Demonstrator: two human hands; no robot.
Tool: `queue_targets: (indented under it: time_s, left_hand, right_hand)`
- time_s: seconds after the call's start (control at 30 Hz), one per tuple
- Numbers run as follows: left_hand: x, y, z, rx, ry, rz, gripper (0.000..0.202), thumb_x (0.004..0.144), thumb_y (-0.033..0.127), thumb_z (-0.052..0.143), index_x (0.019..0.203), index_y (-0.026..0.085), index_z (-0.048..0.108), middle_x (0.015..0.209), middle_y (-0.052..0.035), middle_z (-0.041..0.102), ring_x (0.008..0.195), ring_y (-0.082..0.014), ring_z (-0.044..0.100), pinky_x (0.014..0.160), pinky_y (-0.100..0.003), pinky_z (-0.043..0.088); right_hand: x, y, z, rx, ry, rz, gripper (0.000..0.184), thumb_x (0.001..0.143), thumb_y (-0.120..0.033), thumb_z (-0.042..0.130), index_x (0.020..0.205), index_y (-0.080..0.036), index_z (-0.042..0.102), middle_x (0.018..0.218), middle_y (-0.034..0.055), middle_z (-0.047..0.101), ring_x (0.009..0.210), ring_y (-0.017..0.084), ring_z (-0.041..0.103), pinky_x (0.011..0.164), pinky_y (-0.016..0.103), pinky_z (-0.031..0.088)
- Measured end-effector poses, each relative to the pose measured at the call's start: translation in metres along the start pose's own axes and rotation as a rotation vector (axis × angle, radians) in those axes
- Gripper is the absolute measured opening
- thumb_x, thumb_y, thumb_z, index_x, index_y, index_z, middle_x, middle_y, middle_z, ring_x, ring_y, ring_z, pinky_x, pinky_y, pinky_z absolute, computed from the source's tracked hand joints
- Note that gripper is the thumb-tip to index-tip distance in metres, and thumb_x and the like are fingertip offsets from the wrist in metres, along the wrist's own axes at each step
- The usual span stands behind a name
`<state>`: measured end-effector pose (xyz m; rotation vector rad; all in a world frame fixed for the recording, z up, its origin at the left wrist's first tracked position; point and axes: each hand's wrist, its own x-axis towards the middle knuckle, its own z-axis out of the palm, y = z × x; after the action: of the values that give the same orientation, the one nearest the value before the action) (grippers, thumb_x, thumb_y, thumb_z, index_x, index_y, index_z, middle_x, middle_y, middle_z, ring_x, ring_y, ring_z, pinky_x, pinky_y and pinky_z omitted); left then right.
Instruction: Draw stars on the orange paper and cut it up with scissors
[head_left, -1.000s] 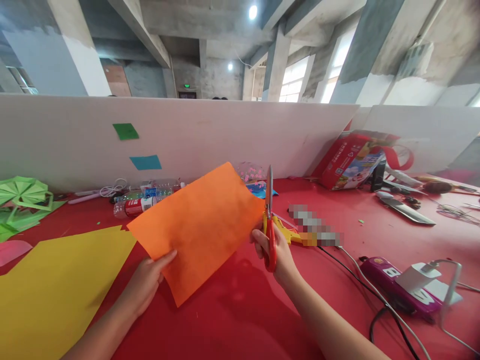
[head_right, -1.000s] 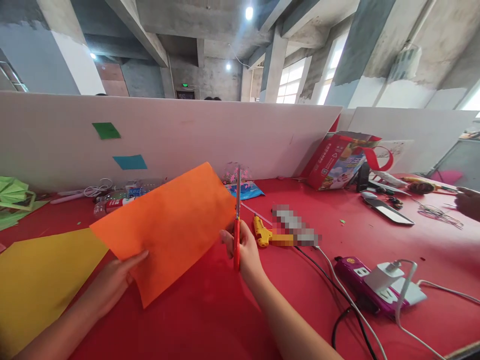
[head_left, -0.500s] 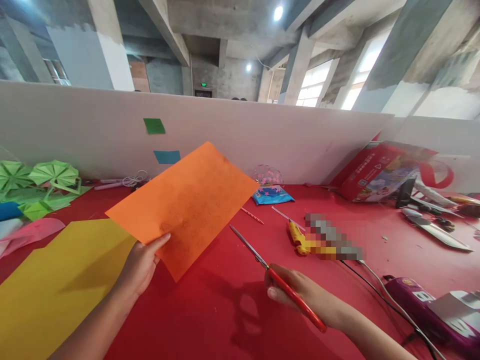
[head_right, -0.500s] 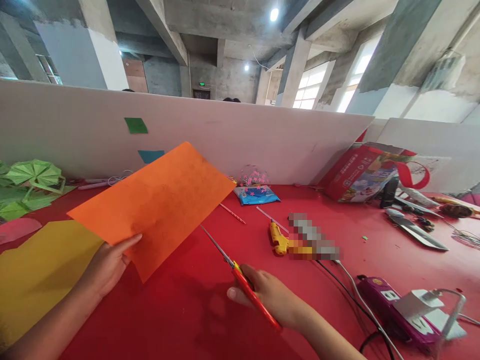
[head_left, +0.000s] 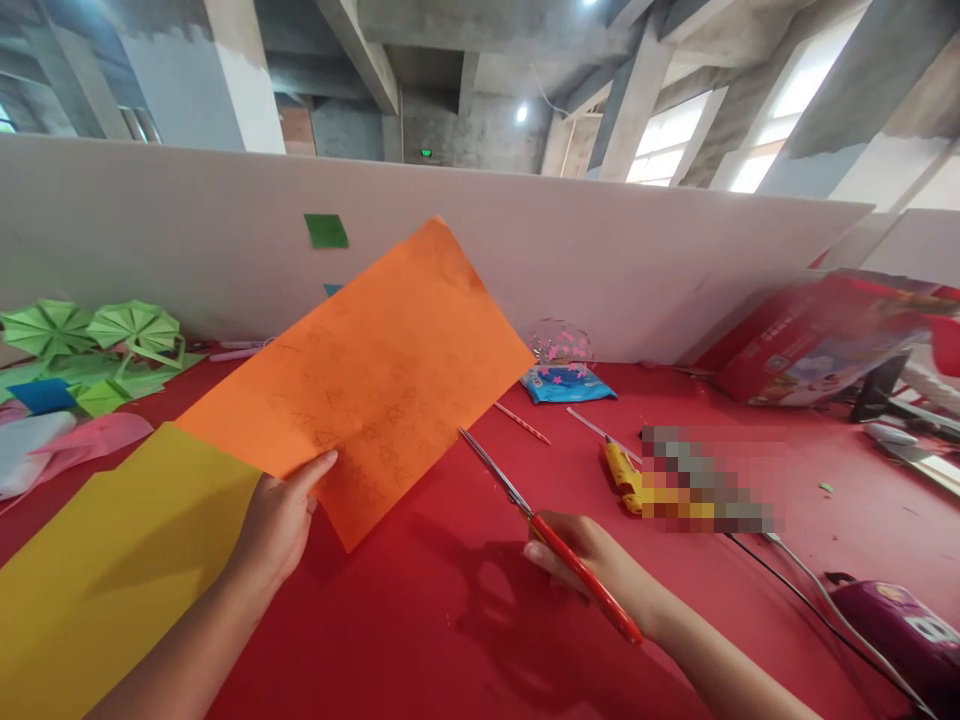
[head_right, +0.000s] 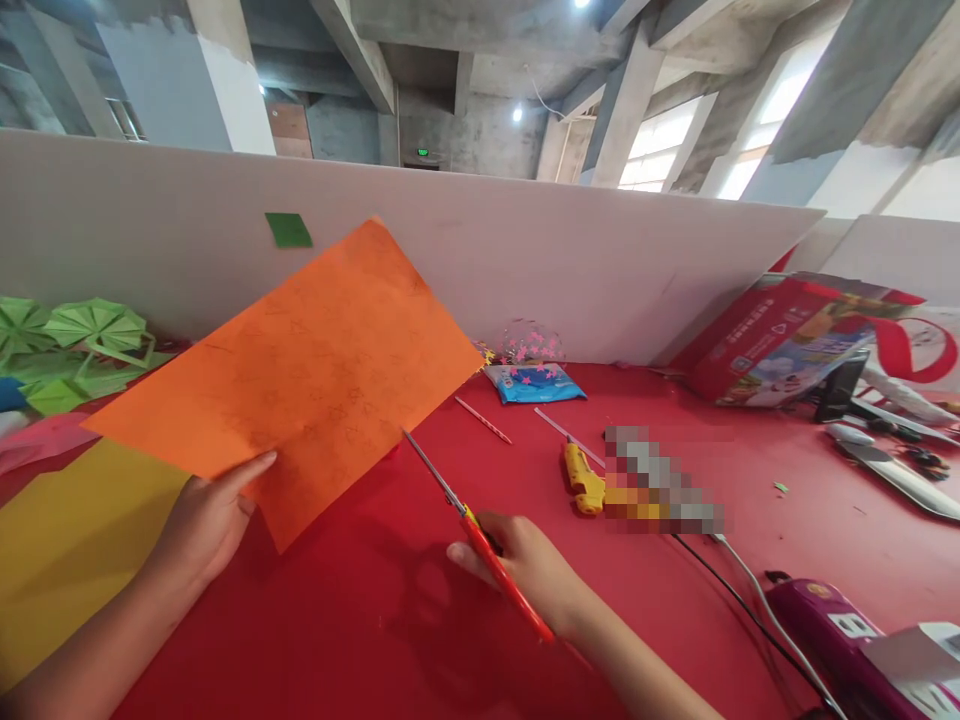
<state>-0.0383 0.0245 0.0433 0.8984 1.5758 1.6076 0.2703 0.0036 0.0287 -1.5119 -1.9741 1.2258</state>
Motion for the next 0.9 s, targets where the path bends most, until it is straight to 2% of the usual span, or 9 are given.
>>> queue_targets:
  time_s: [0.2,0.37,0.5,0.63,0.77,0.9]
  left_hand:
    - [-0.008,0.013,0.002,0.053,-0.005,-0.012,0.013,0.055,0.026,0.076,0.063,0.024,0.065,0.066,0.0002,0.062,0.075,-0.0226,0.062,0.047,-0.022,0.042]
    - [-0.01,0.008,0.007,0.072,0.014,0.016,0.014,0.056,0.032,0.072,0.063,0.023,0.064,0.067,0.0,0.062,0.071,-0.0213,0.06,0.049,-0.023,0.044]
    - [-0.009,0.007,0.008,0.117,0.004,0.033,0.014,0.056,0.034,0.069,0.062,0.022,0.065,0.055,0.0021,0.056,0.057,-0.0181,0.057,0.047,-0.023,0.043]
    - [-0.009,0.007,0.005,0.217,-0.015,0.104,0.01,0.055,0.031,0.065,0.054,0.021,0.065,0.047,0.003,0.053,0.045,-0.0142,0.049,0.045,-0.023,0.043]
    - [-0.008,0.001,0.0,0.306,-0.07,0.16,0.012,0.049,0.02,0.058,0.049,0.021,0.069,0.04,0.0046,0.049,0.041,-0.0125,0.045,0.043,-0.022,0.04]
    - [-0.01,0.001,-0.001,0.243,-0.093,0.147,0.02,0.047,0.015,0.056,0.057,0.019,0.074,0.041,0.0075,0.047,0.04,-0.0093,0.042,0.045,-0.02,0.039]
  right_hand:
    - [-0.008,-0.004,-0.01,-0.064,-0.028,-0.019,0.046,0.081,-0.065,0.049,0.071,-0.021,0.039,0.064,-0.0029,0.04,0.057,0.012,0.034,0.051,0.024,0.024]
    - [-0.013,-0.013,-0.009,-0.139,-0.049,0.007,0.046,0.078,-0.064,0.053,0.072,-0.021,0.038,0.066,-0.0026,0.041,0.06,0.013,0.035,0.053,0.025,0.026]
    - [-0.014,-0.011,-0.009,-0.036,-0.058,0.003,0.047,0.082,-0.065,0.049,0.073,-0.02,0.039,0.068,-0.0031,0.038,0.061,0.012,0.032,0.054,0.024,0.026]
    - [-0.014,-0.005,-0.009,0.049,-0.09,-0.027,0.051,0.083,-0.068,0.047,0.071,-0.02,0.037,0.067,-0.004,0.036,0.06,0.01,0.031,0.052,0.023,0.025]
    - [-0.014,-0.002,-0.007,0.094,-0.113,-0.034,0.052,0.082,-0.069,0.049,0.071,-0.02,0.037,0.064,-0.0044,0.039,0.056,0.009,0.033,0.051,0.022,0.024]
    - [-0.014,-0.004,-0.005,0.13,-0.109,-0.004,0.052,0.081,-0.069,0.051,0.071,-0.019,0.038,0.063,-0.0044,0.041,0.053,0.008,0.035,0.049,0.022,0.024]
